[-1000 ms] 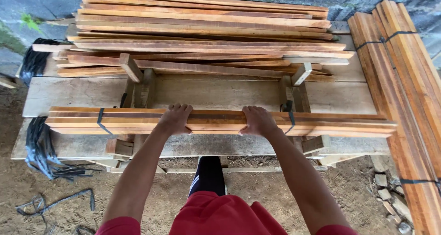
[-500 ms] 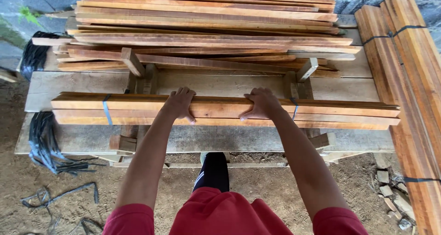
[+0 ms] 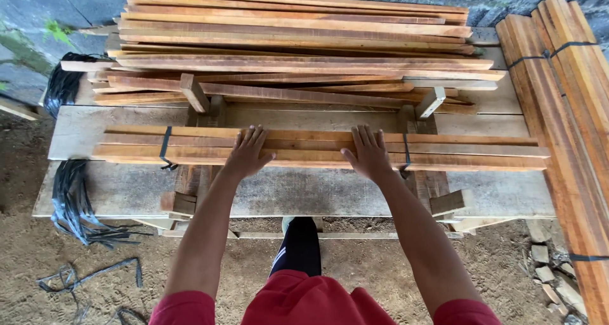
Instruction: The recorder is bundling several thin wood planks together using plastic strips.
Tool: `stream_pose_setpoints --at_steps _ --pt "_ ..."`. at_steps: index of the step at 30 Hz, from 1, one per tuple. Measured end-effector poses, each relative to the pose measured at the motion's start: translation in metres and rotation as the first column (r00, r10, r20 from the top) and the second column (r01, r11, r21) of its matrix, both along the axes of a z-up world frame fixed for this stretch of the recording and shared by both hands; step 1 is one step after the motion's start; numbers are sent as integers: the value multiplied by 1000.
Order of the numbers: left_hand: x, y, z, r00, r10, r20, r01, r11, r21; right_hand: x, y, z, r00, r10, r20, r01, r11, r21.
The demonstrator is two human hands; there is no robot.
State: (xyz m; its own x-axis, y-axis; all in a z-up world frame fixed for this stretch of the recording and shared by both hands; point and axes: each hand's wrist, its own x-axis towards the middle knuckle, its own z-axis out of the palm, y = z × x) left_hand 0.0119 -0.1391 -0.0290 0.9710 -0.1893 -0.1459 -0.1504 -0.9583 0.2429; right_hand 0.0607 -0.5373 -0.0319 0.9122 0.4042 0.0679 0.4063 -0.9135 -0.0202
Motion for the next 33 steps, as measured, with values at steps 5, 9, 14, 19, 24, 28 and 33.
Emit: stream_pose_setpoints --at_steps 5,9,14,19,24,28,33 --pt "-5 -15 -1 998 55 -5 -54 995 80 1 0 3 997 -6 -71 8 1000 28" --pt "0 -34 -8 991 120 -67 -111 985 129 -6 27 -2 998 -27 51 25 999 43" --pt "18 -109 -11 997 -22 70 15 996 93 -6 99 -7 993 102 -60 -100 994 38" --pt "19 -102 -17 992 -73 102 69 997 41 -8 90 8 983 178 -38 -178 984 5" --pt "2 -36 2 967 -26 254 9 997 71 -3 27 25 992 111 64 -116 990 81" --pt "-17 5 22 971 68 230 -90 992 89 -4 -26 28 995 63 74 -68 996 55" --pt "-20 14 15 974 96 205 -119 988 101 -5 -38 40 993 53 -108 -57 998 -35"
